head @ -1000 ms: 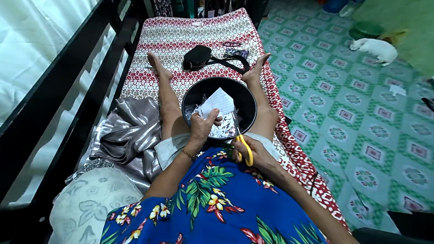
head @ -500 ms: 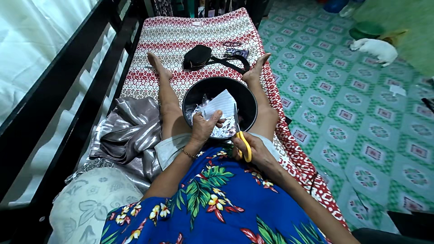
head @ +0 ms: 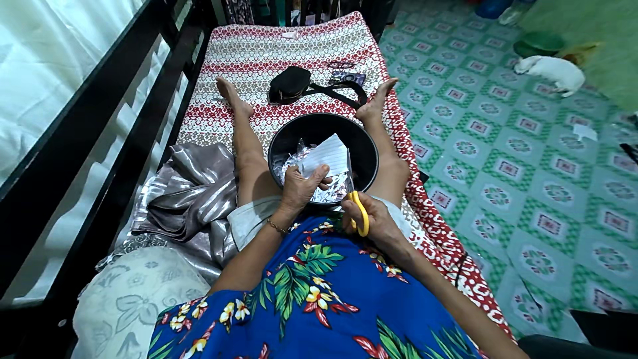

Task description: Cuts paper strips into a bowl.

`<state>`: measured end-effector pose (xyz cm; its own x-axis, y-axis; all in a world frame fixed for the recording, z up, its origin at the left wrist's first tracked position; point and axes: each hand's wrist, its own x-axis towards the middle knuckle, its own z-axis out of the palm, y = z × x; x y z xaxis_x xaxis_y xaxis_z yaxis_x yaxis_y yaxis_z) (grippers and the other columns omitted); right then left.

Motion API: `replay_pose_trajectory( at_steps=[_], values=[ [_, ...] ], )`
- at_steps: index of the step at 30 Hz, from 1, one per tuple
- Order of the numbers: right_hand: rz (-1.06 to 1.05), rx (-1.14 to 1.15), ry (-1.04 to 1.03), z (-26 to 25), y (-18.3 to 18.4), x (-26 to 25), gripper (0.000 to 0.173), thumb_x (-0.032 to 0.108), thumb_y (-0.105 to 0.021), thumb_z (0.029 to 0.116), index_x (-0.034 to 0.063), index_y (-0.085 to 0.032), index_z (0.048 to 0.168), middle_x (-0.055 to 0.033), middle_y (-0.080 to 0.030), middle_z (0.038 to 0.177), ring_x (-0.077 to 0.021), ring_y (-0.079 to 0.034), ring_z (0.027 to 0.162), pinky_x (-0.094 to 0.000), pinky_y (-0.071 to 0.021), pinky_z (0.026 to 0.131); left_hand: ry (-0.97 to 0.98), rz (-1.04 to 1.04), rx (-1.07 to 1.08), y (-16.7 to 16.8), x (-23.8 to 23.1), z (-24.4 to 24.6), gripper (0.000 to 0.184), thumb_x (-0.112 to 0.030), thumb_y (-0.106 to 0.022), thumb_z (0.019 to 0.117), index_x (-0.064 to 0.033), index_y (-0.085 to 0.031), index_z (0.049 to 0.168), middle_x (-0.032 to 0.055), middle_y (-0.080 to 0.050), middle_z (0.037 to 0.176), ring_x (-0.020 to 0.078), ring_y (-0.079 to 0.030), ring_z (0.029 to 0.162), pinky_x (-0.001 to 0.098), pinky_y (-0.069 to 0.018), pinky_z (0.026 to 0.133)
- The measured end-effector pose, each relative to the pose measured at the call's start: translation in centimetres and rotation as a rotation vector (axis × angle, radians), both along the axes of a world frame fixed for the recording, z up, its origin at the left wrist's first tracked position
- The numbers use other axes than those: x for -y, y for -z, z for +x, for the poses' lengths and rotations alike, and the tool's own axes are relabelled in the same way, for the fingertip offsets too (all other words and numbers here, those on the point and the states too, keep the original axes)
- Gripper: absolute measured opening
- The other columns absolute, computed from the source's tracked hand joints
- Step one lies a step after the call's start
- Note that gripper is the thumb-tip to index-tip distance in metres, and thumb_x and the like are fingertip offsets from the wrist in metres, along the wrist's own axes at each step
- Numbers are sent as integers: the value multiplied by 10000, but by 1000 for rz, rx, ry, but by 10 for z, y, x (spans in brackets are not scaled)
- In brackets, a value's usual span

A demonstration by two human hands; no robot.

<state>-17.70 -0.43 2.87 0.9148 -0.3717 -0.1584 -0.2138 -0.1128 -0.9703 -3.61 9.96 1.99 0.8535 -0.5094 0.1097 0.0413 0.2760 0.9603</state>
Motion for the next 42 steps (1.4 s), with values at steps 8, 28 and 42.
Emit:
replay_pose_trajectory(
  at_steps=[8, 28, 42],
  values=[
    [2, 16, 40, 0, 1, 0, 135, 137, -536, 1035, 55, -589, 942, 90, -613, 599, 28, -577, 514, -143, -503, 535, 41, 15, 28, 2, -2, 1, 53, 59, -637, 940, 7, -645, 939, -18, -708, 665, 35, -667, 556, 197, -588, 592],
    [-6, -27, -82, -8, -2, 5, 197, 202, -481, 1043, 29, -573, 1020, 92, -603, 662, 18, -601, 600, -173, -529, 628, -6, -7, -54, 0, 0, 1, 88, 69, -629, 940, -18, -620, 932, -26, -696, 639, 39, -660, 537, 195, -582, 575],
    [-64, -52, -116, -2, -4, 4, 216, 219, -501, 1038, 22, -588, 1017, 91, -567, 640, 27, -556, 569, -161, -494, 595, 11, -22, -94, -3, 0, 1, 111, 89, -628, 932, -22, -619, 933, -15, -695, 633, 48, -658, 527, 197, -582, 568]
  ],
)
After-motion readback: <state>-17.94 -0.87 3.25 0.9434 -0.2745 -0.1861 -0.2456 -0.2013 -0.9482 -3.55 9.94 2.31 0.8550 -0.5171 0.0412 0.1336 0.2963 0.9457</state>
